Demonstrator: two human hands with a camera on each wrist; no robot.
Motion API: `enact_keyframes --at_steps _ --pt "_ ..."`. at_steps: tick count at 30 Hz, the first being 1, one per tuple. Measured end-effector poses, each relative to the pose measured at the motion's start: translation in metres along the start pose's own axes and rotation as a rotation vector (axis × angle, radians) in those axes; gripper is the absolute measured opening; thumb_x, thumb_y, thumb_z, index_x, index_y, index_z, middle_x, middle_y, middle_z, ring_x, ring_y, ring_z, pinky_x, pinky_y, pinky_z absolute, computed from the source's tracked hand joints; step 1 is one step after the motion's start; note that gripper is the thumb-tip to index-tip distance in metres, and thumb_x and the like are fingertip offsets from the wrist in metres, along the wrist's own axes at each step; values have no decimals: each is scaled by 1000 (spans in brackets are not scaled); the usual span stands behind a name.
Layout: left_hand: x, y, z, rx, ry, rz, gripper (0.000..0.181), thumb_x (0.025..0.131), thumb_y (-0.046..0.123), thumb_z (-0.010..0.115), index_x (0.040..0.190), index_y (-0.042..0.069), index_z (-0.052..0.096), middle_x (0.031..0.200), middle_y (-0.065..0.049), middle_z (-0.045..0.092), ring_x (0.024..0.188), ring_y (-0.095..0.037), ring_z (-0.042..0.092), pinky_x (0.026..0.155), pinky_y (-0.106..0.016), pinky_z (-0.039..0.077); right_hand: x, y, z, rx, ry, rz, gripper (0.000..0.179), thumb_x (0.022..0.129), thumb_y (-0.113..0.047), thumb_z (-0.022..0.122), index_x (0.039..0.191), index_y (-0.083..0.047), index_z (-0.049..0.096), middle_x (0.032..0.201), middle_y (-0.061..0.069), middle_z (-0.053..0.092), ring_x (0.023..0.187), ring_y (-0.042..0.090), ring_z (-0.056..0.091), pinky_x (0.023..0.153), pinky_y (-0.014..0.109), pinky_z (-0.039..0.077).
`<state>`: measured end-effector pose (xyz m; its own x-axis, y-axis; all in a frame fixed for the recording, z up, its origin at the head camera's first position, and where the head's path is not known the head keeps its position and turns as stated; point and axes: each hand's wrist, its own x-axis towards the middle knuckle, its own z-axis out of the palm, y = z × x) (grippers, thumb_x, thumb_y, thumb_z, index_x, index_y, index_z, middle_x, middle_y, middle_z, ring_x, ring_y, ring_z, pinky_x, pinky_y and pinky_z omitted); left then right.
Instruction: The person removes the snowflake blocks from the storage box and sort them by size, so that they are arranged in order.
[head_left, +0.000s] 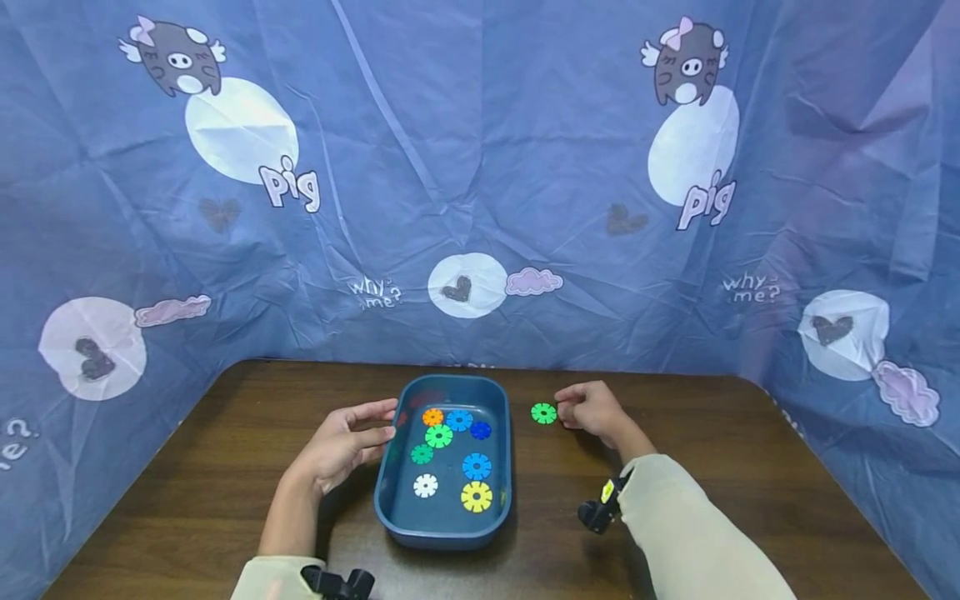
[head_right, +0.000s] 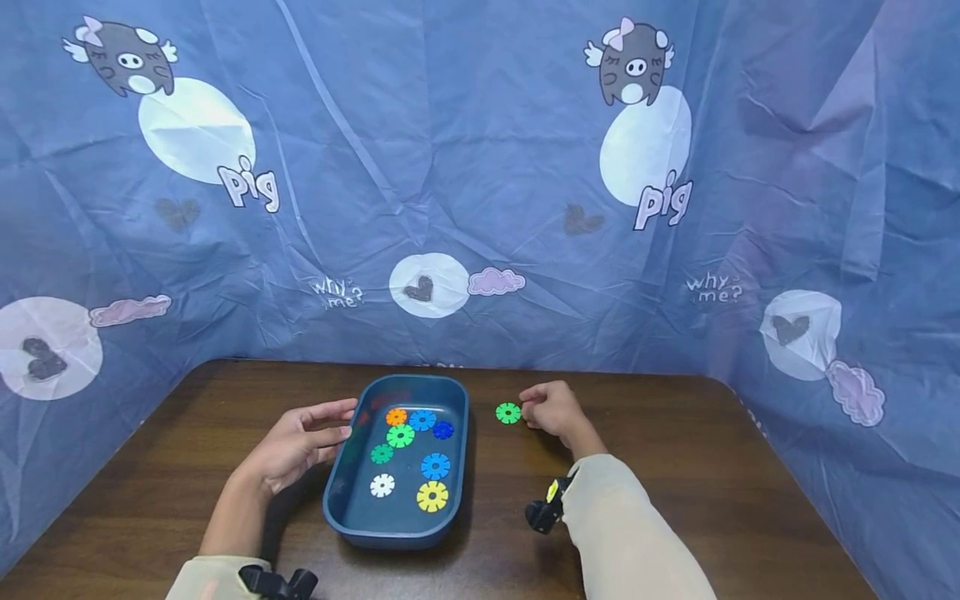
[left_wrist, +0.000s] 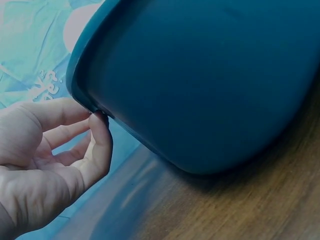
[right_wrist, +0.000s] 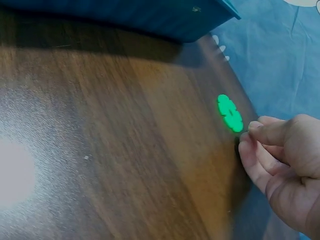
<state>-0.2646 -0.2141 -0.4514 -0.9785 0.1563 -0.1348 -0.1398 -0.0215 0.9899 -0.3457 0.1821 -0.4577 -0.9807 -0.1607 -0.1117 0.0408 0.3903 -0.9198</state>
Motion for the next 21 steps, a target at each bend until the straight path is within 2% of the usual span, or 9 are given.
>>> enact_keyframes --at_steps 6,9,14,16,21 --pt "0 0 0 7 -5 5 54 96 1 67 148 -2 50 143 -25 51 114 -29 65 91 -39 59 3 -9 -6 -72 -44 -82 31 93 13 57 123 18 61 95 18 68 86 19 67 78 37 61" --pt "0 1 1 11 -3 3 53 96 1 67 147 -2 50 142 -25 51 113 -28 66 90 -38 59 4 -20 -9 -110 -74 -122 30 95 8 59 124 16 62 98 20 69 90 25 69 80 39 61" --pt "1 1 3 12 9 -13 53 96 0 67 146 -1 52 141 -24 52 113 -28 66 90 -39 59 5 -47 -6 -82 -110 -178 28 98 1 63 125 10 65 104 21 70 97 35 69 85 46 60" --pt "1 1 2 18 12 -17 53 96 0 67 146 -1 52 141 -23 53 113 -27 66 91 -39 59 5 -59 -2 -91 -118 -195 28 98 -2 65 125 6 67 104 18 70 96 33 69 85 45 61" --pt "0 2 2 29 12 -3 52 96 0 66 146 -2 52 141 -24 53 113 -26 66 92 -40 58 1 -82 14 -196 -165 -258 27 98 -8 69 124 -1 70 102 11 70 88 28 68 78 41 61"
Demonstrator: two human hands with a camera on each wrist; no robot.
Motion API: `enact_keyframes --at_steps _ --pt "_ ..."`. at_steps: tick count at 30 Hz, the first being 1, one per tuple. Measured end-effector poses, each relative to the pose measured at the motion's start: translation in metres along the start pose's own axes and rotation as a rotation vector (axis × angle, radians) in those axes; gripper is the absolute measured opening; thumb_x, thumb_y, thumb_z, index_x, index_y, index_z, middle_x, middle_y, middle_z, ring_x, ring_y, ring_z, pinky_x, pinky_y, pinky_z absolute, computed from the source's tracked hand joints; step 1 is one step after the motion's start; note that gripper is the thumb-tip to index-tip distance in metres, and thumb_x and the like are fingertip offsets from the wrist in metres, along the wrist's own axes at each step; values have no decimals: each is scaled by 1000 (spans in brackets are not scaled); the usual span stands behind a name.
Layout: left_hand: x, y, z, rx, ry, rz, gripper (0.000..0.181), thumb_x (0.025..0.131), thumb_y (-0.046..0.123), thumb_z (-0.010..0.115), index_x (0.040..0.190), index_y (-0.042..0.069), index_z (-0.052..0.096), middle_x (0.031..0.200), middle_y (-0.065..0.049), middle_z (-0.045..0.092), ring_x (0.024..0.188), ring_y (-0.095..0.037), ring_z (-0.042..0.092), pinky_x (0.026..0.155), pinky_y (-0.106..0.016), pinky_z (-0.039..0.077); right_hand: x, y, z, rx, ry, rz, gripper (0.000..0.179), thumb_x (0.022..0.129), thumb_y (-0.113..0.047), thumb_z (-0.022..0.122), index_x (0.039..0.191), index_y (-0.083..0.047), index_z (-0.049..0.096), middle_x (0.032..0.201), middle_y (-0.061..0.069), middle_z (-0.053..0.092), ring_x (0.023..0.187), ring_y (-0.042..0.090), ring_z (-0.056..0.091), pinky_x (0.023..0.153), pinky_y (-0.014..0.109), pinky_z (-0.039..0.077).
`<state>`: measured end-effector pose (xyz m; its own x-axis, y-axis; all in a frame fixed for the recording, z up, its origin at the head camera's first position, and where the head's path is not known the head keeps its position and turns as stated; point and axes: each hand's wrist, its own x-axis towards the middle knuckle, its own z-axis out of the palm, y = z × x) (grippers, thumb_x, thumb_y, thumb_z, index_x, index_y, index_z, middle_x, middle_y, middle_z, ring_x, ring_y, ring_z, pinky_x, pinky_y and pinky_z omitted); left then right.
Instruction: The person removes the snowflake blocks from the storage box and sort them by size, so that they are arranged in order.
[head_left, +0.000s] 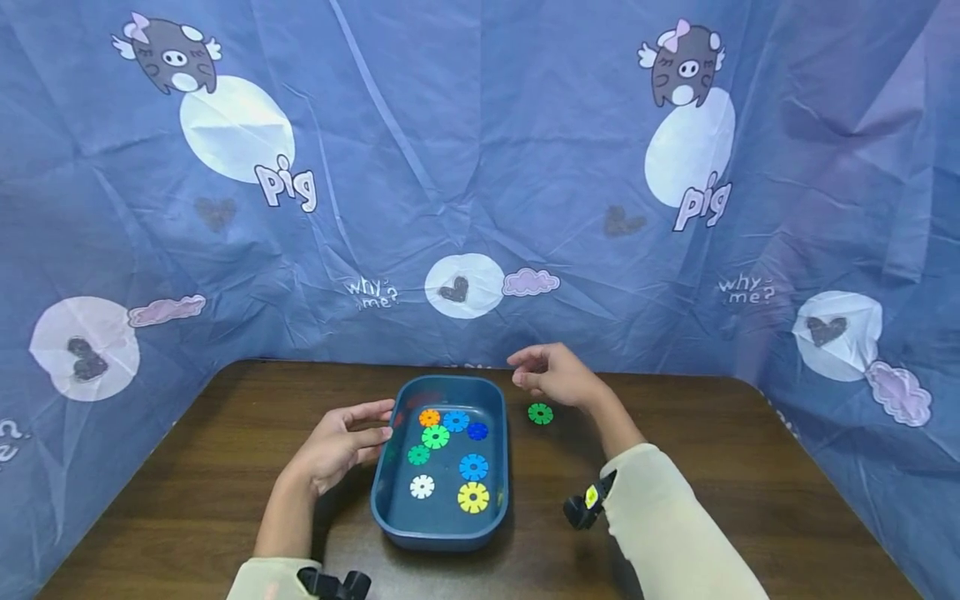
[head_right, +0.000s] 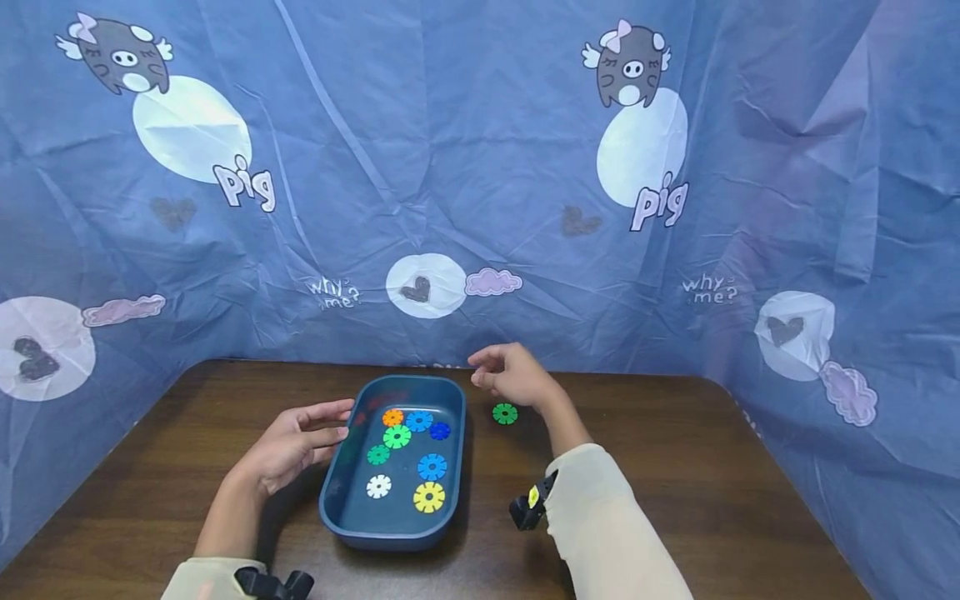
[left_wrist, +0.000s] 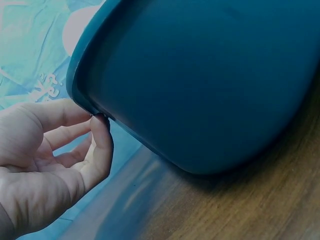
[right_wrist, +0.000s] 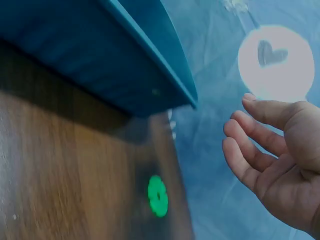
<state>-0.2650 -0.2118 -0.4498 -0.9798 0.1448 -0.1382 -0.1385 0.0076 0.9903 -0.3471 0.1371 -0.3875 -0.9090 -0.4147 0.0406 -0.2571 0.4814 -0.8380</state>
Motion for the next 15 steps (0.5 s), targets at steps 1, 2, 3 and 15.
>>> enact_keyframes --at_steps 1,2,3,15 --pt "0 0 0 0 3 0 52 96 0 67 146 -1 52 141 -23 54 113 -26 66 92 -40 58 1 -5 4 -26 -18 -20 27 98 -7 69 123 -2 70 102 10 70 88 28 68 78 41 60" --pt "0 0 -1 1 2 0 53 96 1 67 146 -1 52 141 -23 54 113 -26 66 92 -40 58 1 -9 8 -54 -35 -37 26 97 -7 69 123 -2 71 101 8 71 87 28 68 76 39 60" --pt "0 0 -1 1 1 -1 53 96 1 67 146 -1 52 141 -23 54 113 -26 66 92 -40 58 2 -12 12 -78 -55 -59 26 97 -7 69 123 -2 71 100 7 71 87 27 67 75 39 59" --pt "-1 1 -2 6 -3 -4 52 97 2 68 146 0 52 143 -24 53 117 -30 65 93 -41 58 6 -42 56 -327 -299 -242 24 96 -7 71 120 -10 74 102 1 74 91 13 66 80 27 57"
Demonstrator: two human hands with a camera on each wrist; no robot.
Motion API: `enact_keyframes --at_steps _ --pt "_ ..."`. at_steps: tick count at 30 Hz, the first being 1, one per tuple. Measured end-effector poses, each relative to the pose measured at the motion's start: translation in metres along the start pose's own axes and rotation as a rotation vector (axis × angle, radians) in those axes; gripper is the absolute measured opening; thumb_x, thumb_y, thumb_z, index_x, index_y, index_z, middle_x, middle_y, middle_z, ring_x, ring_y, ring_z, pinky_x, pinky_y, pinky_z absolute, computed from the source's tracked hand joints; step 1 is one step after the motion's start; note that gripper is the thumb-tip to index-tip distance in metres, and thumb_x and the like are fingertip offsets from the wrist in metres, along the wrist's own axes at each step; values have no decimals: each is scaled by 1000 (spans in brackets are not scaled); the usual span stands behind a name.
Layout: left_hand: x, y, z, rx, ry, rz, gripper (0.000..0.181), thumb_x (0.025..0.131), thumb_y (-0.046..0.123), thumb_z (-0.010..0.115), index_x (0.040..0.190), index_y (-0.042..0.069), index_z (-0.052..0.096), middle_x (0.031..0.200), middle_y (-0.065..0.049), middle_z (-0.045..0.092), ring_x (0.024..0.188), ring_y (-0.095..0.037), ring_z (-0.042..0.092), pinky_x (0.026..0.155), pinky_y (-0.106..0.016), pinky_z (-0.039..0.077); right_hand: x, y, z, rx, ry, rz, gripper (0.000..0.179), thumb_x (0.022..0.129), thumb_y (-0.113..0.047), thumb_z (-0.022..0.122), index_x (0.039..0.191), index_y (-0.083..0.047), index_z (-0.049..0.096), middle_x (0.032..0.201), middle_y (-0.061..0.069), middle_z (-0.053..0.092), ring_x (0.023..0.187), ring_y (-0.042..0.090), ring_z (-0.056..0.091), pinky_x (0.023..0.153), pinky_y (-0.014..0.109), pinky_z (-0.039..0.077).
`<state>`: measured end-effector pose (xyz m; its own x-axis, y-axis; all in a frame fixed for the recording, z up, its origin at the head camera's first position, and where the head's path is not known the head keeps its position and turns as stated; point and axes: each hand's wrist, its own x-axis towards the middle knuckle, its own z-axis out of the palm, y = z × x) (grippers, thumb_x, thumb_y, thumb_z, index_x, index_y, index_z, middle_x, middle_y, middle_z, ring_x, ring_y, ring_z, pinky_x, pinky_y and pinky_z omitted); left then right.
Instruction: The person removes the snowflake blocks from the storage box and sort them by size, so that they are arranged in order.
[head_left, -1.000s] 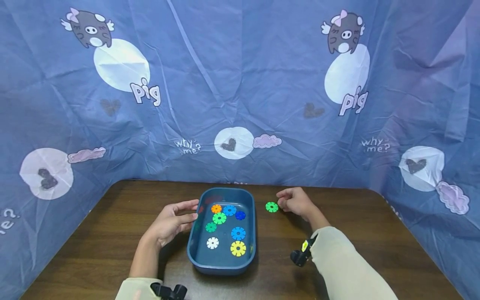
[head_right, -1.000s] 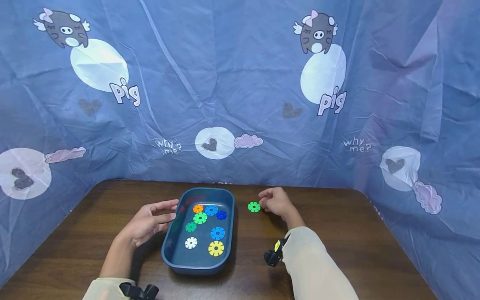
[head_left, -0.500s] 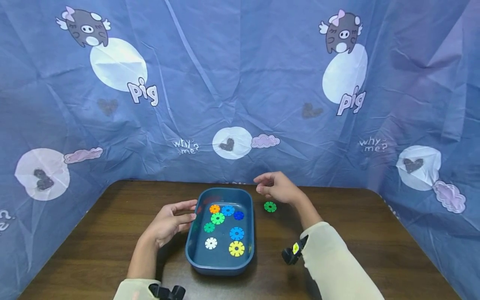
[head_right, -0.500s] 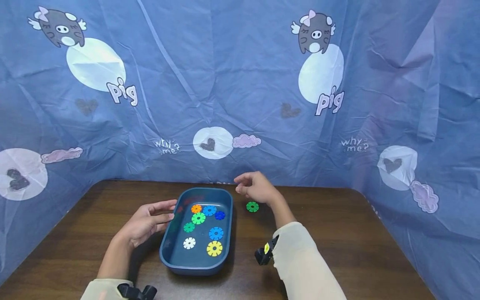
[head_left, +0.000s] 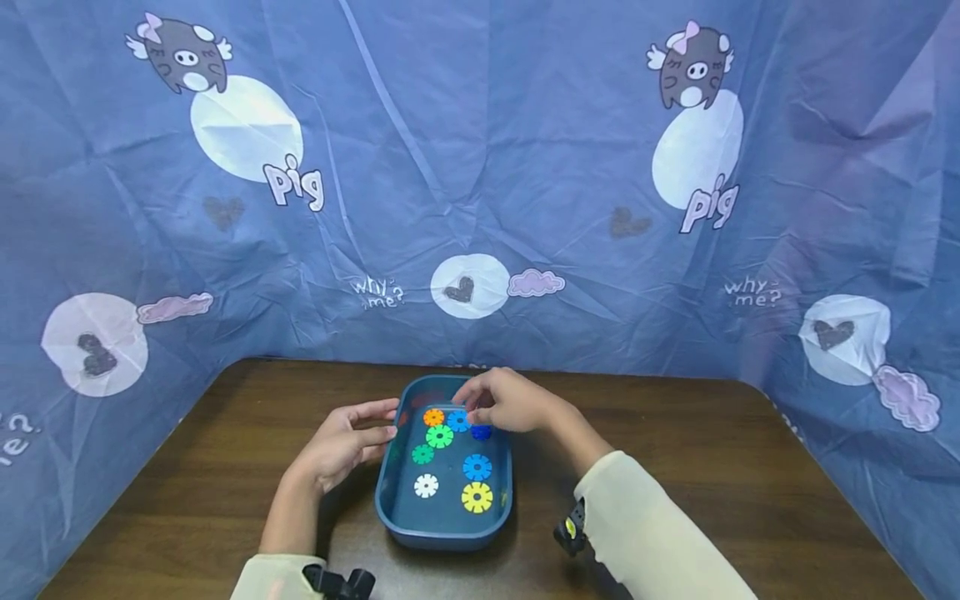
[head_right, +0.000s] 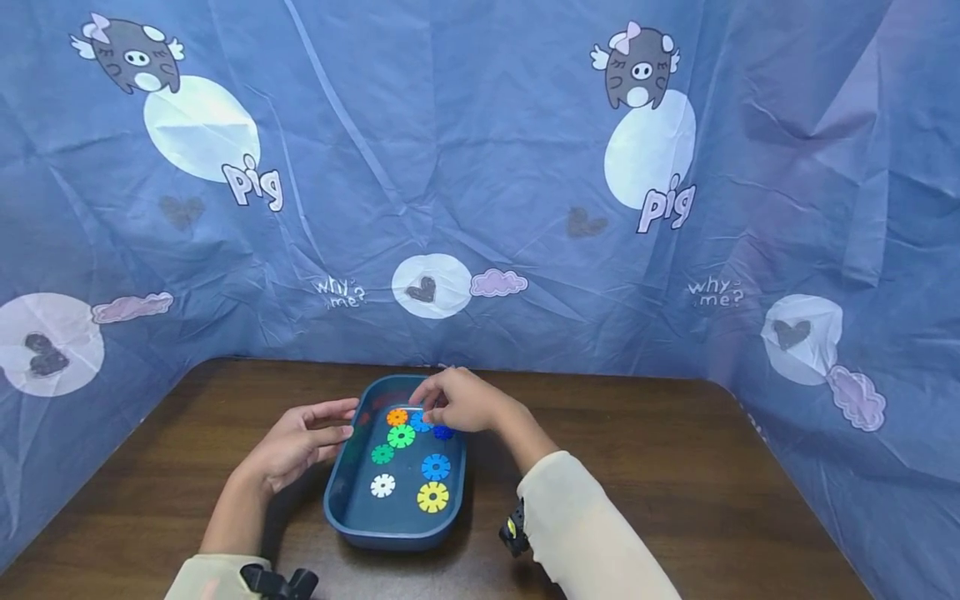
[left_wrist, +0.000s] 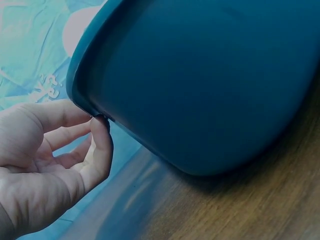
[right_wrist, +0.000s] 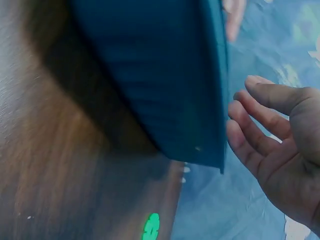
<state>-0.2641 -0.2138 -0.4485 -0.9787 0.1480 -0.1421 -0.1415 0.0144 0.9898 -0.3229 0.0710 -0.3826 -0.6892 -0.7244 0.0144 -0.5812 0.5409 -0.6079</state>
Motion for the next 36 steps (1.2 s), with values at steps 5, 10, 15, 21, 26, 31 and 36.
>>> enact_keyframes --at_steps 5,10,15,21,26,31,36 --pt "0 2 1 5 -2 5 52 97 3 67 146 0 52 142 -25 53 117 -30 65 93 -41 58 8 -4 10 -111 -137 -28 29 93 -4 73 121 -9 74 104 6 75 91 12 67 81 26 57" --pt "1 3 2 -3 5 -7 50 97 1 67 146 0 53 141 -23 55 117 -29 65 93 -40 58 14 -2 19 -201 -230 -13 35 89 -4 77 123 -11 74 108 5 74 92 8 66 85 25 56" --pt "3 3 3 -13 -11 3 51 96 1 67 146 -1 52 141 -24 54 115 -28 65 92 -40 58 16 -1 23 -223 -285 45 34 87 -4 81 118 -14 76 107 2 73 94 10 66 85 24 55" --pt "3 2 3 -9 -9 7 52 96 1 67 146 -1 53 140 -24 55 114 -28 66 92 -40 58 18 -6 29 -305 -348 138 33 80 -8 88 109 -19 77 99 -6 69 93 8 59 86 24 54" --pt "1 1 2 -11 -8 7 51 97 1 66 146 -1 52 142 -24 53 117 -30 65 93 -41 58 20 -8 35 -374 -363 187 33 76 -10 92 97 -25 73 94 -9 63 89 8 56 81 26 53" --pt "0 0 0 -13 -18 10 51 97 0 66 146 -2 52 141 -25 53 118 -32 65 93 -41 58 24 -7 40 -391 -360 170 31 76 -12 92 92 -26 71 91 -10 63 86 7 57 77 26 52" --pt "0 0 -2 -13 -24 11 52 97 1 66 147 -2 51 142 -26 52 119 -32 64 94 -41 57 31 -6 45 -326 -355 137 26 80 -12 89 96 -23 72 91 -9 64 87 7 58 78 23 53"
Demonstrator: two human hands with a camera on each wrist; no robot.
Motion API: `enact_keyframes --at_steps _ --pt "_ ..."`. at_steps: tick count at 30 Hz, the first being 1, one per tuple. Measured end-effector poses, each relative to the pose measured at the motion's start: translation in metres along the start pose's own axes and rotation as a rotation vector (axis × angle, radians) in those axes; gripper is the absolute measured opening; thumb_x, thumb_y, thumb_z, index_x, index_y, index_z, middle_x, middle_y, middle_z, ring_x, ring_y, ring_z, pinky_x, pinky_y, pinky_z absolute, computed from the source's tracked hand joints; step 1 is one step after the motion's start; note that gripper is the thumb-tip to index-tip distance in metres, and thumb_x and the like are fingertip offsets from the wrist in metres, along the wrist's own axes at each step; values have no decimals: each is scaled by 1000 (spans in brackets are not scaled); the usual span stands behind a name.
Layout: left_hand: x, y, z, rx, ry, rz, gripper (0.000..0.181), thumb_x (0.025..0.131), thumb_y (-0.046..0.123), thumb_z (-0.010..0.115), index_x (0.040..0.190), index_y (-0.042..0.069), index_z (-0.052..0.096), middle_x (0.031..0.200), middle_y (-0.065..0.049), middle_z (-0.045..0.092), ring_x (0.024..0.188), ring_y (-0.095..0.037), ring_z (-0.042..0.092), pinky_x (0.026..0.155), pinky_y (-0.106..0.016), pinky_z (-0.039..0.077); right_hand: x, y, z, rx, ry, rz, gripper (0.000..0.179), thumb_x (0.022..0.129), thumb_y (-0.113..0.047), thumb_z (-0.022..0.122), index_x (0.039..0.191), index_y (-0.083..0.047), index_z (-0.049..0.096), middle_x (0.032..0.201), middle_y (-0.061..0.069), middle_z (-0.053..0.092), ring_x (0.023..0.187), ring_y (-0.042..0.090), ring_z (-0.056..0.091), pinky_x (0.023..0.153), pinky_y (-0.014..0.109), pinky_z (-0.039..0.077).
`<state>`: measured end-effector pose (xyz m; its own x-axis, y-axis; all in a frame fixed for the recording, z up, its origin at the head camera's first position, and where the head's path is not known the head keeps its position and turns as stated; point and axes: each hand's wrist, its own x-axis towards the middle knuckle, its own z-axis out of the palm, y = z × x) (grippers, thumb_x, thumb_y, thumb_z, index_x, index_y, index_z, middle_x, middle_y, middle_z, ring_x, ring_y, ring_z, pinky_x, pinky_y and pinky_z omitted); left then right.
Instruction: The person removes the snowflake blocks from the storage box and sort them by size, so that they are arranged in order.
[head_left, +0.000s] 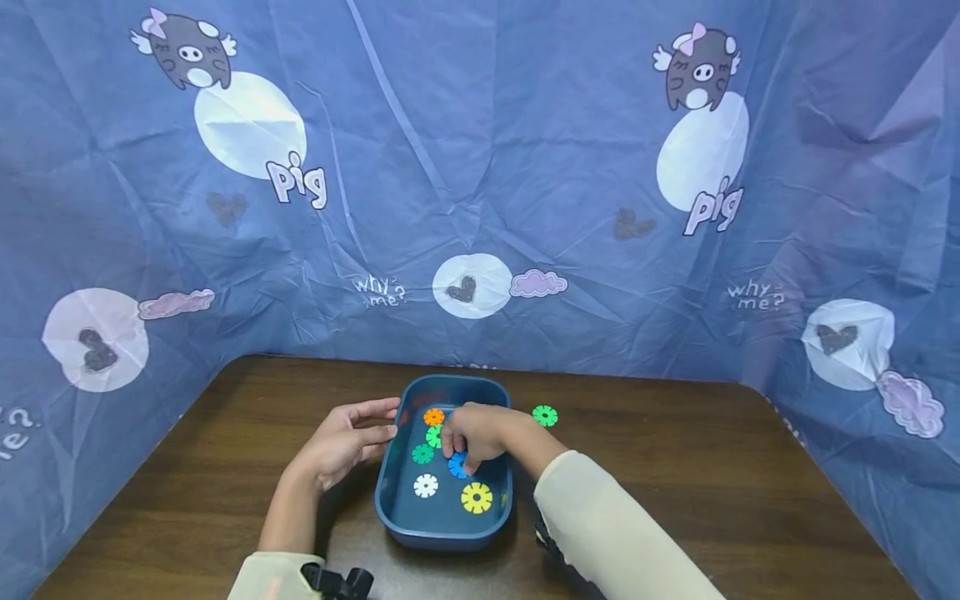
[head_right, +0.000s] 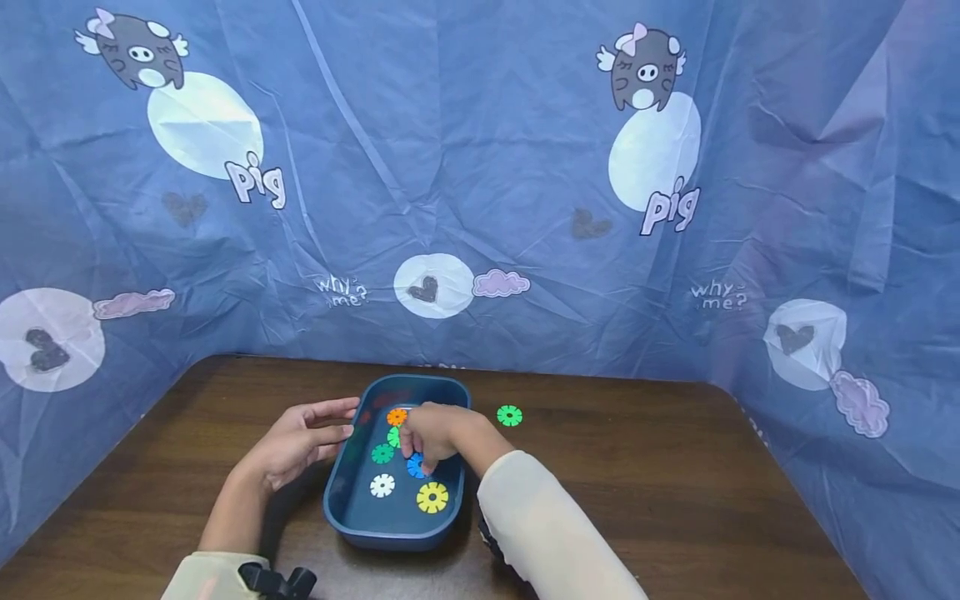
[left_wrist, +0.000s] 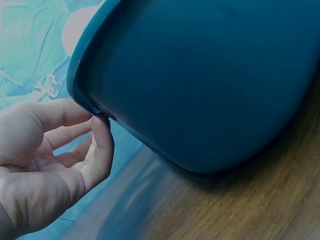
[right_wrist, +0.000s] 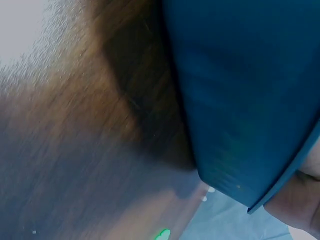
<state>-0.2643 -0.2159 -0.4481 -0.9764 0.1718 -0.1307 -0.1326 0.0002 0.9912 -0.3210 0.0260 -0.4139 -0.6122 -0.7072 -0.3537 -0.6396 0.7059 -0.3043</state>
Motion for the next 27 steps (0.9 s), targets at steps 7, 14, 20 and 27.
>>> enact_keyframes --at_steps 7,14,20,27 --pt "-1 0 -2 8 0 -1 54 97 3 68 148 -2 50 142 -26 52 115 -28 66 93 -41 58 3 -3 2 72 -15 3 25 85 -13 85 103 -20 70 95 -6 62 88 9 56 79 24 52" --pt "0 -1 -1 19 -9 0 53 97 4 67 147 -3 50 141 -25 53 115 -28 66 93 -41 58 1 -3 2 101 46 -25 22 84 -13 86 99 -20 72 91 -7 65 85 8 57 77 22 52" --pt "2 -1 0 14 -7 5 52 97 2 66 147 -3 50 141 -25 53 114 -26 65 93 -40 58 -2 0 -3 115 96 -83 14 88 -8 81 94 -20 75 87 -10 68 84 6 61 78 20 53" --pt "1 -1 -1 10 -8 4 54 97 4 68 147 -3 50 142 -26 52 114 -26 65 93 -41 58 -10 8 -17 187 159 -148 13 91 -4 77 97 -16 77 90 -8 72 88 8 64 81 22 54"
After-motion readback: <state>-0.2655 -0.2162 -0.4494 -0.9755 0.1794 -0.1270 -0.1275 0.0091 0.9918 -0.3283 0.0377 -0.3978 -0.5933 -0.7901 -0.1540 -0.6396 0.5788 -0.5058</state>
